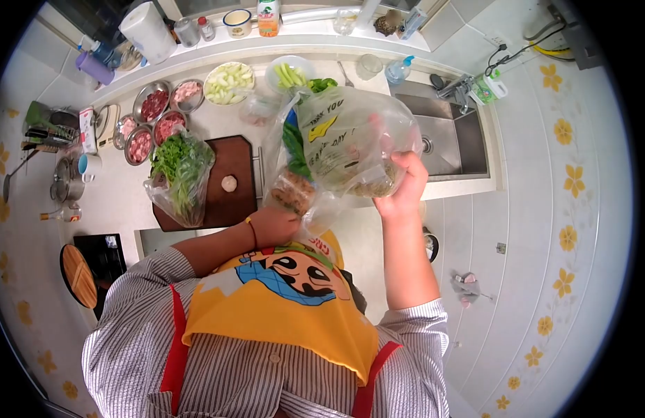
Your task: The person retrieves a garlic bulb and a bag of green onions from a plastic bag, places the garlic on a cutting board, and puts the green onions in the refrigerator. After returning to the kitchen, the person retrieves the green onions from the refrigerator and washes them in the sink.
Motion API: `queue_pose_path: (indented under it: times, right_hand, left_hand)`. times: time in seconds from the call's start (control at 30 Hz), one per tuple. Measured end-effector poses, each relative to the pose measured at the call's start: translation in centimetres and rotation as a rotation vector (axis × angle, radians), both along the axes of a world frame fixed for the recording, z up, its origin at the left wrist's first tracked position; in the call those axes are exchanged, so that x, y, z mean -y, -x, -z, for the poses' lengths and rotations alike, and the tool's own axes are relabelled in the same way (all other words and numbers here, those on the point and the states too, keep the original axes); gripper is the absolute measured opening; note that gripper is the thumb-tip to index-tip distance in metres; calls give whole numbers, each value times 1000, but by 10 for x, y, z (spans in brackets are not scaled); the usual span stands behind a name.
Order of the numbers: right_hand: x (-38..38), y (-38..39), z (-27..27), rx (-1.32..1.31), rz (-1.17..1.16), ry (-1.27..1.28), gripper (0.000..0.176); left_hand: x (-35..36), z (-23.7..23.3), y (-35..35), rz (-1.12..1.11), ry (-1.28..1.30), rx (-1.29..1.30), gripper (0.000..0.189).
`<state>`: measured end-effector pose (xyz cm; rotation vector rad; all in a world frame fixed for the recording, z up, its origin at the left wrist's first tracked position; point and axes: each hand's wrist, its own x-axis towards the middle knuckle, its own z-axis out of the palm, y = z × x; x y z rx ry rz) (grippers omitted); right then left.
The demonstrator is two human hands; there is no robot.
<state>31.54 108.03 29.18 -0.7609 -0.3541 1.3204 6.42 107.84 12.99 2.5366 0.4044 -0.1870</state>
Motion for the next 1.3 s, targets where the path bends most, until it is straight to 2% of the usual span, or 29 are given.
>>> queue_pose_path:
  times: [0.07, 0.13, 0.27, 0.4, 0.5, 0.57, 0.7, 0.77, 0.83, 0.9, 0.97, 1.0, 1.07, 1.17, 1.3]
  right_hand:
    - [2, 1, 10, -9, 3, -9, 77]
    - [4, 0, 13, -18, -15, -32, 77]
    - [9, -13, 27, -126, -42, -63, 77]
    - [25, -21, 18, -185, -48, -77, 72]
    - [50, -38, 13, -177, -125, -68, 78]
    - [68, -45, 2, -200, -87, -79, 88]
    - [99, -58, -20, -221, -39, -144, 96]
    - [110, -73, -28, -100, -252, -355, 102]
    - [142, -97, -30, -52, -191, -315, 99]
    - [178, -109, -28, -248, -4, -331, 90]
    - [197, -139, -16, -277, -172, -502, 80]
    - [213, -153, -12, -292, -189, -503, 80]
    - [236, -174, -7, -533, -91, -461, 74]
    - [243, -180, -5, -486, -57, -452, 76]
    - [236, -172, -7, -443, -45, -425, 78]
  left_hand:
    - [1, 3, 0, 11, 1, -12, 26]
    - [2, 6, 1, 7, 42, 27, 19]
    - [0, 10, 3, -4, 61, 25, 18]
    - [-1, 13, 6, -6, 76, 49, 26]
    - [-2, 13, 9, -43, 97, 56, 31]
    - [-2, 11, 12, -51, 108, 54, 33]
    - [-2, 11, 14, -76, 114, 41, 29]
    - [0, 19, 13, -81, 105, 30, 27]
    - [2, 24, 16, -88, 59, 136, 18]
    - [2, 21, 17, -120, 60, 91, 18]
    - [2, 18, 16, -143, 73, 61, 18]
    - [2, 14, 16, -153, 80, 109, 19]
    - [3, 12, 14, -168, 98, 150, 22]
    - [5, 18, 11, -163, 116, 127, 23]
    - [2, -3, 7, -140, 129, 86, 23]
